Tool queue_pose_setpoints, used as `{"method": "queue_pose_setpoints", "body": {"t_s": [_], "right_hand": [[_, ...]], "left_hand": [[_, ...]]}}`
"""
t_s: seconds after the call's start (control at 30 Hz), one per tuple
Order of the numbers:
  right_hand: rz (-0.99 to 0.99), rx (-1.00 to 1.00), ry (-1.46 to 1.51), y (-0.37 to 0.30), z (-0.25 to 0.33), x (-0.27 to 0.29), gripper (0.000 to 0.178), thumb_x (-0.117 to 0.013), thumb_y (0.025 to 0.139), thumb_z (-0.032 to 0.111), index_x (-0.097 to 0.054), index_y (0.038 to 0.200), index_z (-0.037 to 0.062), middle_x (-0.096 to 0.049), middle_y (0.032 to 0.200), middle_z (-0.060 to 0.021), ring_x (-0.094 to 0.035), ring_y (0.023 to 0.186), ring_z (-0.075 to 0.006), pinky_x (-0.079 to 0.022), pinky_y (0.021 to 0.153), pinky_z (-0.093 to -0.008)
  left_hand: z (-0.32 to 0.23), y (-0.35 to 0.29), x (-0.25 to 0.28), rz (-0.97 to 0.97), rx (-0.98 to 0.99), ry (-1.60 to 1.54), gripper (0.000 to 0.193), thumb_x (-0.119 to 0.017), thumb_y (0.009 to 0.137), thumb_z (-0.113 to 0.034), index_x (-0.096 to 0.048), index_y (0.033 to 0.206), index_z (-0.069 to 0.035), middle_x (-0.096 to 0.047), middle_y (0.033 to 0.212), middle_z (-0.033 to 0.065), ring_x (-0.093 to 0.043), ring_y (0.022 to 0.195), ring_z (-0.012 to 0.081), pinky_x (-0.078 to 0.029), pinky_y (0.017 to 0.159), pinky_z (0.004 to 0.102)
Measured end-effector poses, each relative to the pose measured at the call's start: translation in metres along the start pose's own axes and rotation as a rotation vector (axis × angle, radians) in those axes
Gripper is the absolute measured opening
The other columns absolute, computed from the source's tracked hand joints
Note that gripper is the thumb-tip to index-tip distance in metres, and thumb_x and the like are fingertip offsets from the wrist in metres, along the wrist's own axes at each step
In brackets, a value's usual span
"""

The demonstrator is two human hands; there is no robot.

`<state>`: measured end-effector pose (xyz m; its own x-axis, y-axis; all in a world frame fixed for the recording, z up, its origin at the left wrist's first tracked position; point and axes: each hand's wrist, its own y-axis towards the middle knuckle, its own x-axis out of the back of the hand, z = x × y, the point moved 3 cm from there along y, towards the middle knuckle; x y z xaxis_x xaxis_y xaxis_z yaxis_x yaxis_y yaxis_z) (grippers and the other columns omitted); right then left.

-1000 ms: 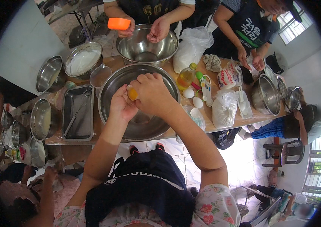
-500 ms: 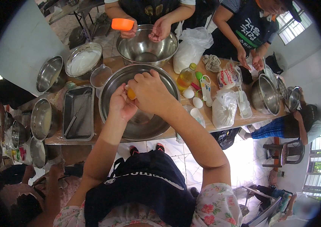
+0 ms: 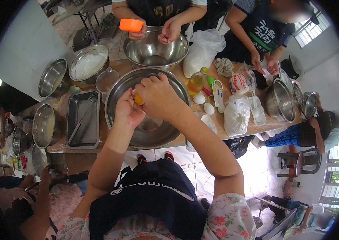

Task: The person wipes a metal whisk and a tray with a cloth, then cracks an egg against a metal bowl and separates the yolk from the white by transferring the yolk between their hands over the bowl.

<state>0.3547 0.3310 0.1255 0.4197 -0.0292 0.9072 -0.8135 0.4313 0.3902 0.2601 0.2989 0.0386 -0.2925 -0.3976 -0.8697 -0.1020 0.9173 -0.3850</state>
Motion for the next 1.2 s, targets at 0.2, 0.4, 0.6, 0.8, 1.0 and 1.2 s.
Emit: {"method": "queue_pose_setpoints", "body": {"t_s": [0.2, 0.4, 0.6, 0.8, 1.0, 1.2], "right_hand": [[0.089, -0.051, 0.016, 0.0009, 0.0001, -0.0009, 0.038, -0.065, 0.060, 0.015, -0.056, 0.096, 0.0075, -0.056, 0.085, -0.0076, -0.055, 0.087, -0.0250, -0.035, 0.089, -0.0439], [0.075, -0.038, 0.006, 0.0027, 0.0001, -0.0015, 0.035, -0.065, 0.061, 0.015, -0.058, 0.094, 0.0071, -0.058, 0.082, -0.0071, -0.056, 0.084, -0.0240, -0.036, 0.088, -0.0425], [0.091, -0.036, -0.026, 0.0051, -0.0007, -0.0013, 0.036, -0.066, 0.059, 0.014, -0.058, 0.093, 0.0071, -0.057, 0.081, -0.0070, -0.056, 0.084, -0.0240, -0.036, 0.088, -0.0423], [0.097, -0.038, -0.030, 0.0062, -0.0025, -0.0032, 0.038, -0.066, 0.057, 0.012, -0.058, 0.094, 0.0072, -0.057, 0.082, -0.0069, -0.056, 0.085, -0.0238, -0.036, 0.089, -0.0425], [0.107, -0.046, -0.012, 0.0060, -0.0057, -0.0041, 0.039, -0.066, 0.057, 0.012, -0.058, 0.095, 0.0070, -0.057, 0.082, -0.0073, -0.056, 0.086, -0.0242, -0.036, 0.090, -0.0429], [0.109, -0.045, -0.002, 0.0061, -0.0063, -0.0044, 0.039, -0.066, 0.057, 0.011, -0.057, 0.095, 0.0074, -0.057, 0.083, -0.0072, -0.056, 0.086, -0.0243, -0.035, 0.090, -0.0425]], "left_hand": [[-0.0001, -0.0004, -0.0012, 0.003, 0.002, 0.005, 0.028, -0.030, 0.093, -0.025, -0.049, 0.098, -0.005, -0.057, 0.095, 0.0049, -0.055, 0.090, 0.0188, -0.043, 0.080, 0.0330], [0.0002, 0.0006, -0.0007, -0.001, -0.003, -0.011, 0.028, -0.031, 0.093, -0.025, -0.050, 0.099, -0.005, -0.056, 0.096, 0.0047, -0.054, 0.090, 0.0190, -0.042, 0.079, 0.0330], [0.0005, 0.0055, 0.0031, -0.011, -0.015, 0.002, 0.026, -0.031, 0.093, -0.024, -0.050, 0.097, -0.006, -0.056, 0.093, 0.0030, -0.055, 0.087, 0.0167, -0.043, 0.077, 0.0307], [0.0001, 0.0049, 0.0013, -0.009, -0.006, 0.017, 0.026, -0.031, 0.094, -0.024, -0.050, 0.096, -0.006, -0.056, 0.091, 0.0023, -0.054, 0.085, 0.0159, -0.043, 0.076, 0.0302], [0.0018, 0.0056, -0.0014, -0.016, -0.020, 0.022, 0.025, -0.032, 0.093, -0.023, -0.050, 0.095, -0.006, -0.056, 0.092, 0.0026, -0.054, 0.087, 0.0162, -0.042, 0.076, 0.0306], [0.0013, 0.0076, 0.0011, -0.037, -0.023, 0.010, 0.024, -0.033, 0.093, -0.023, -0.050, 0.096, -0.006, -0.056, 0.093, 0.0031, -0.054, 0.087, 0.0170, -0.042, 0.078, 0.0316]]}}
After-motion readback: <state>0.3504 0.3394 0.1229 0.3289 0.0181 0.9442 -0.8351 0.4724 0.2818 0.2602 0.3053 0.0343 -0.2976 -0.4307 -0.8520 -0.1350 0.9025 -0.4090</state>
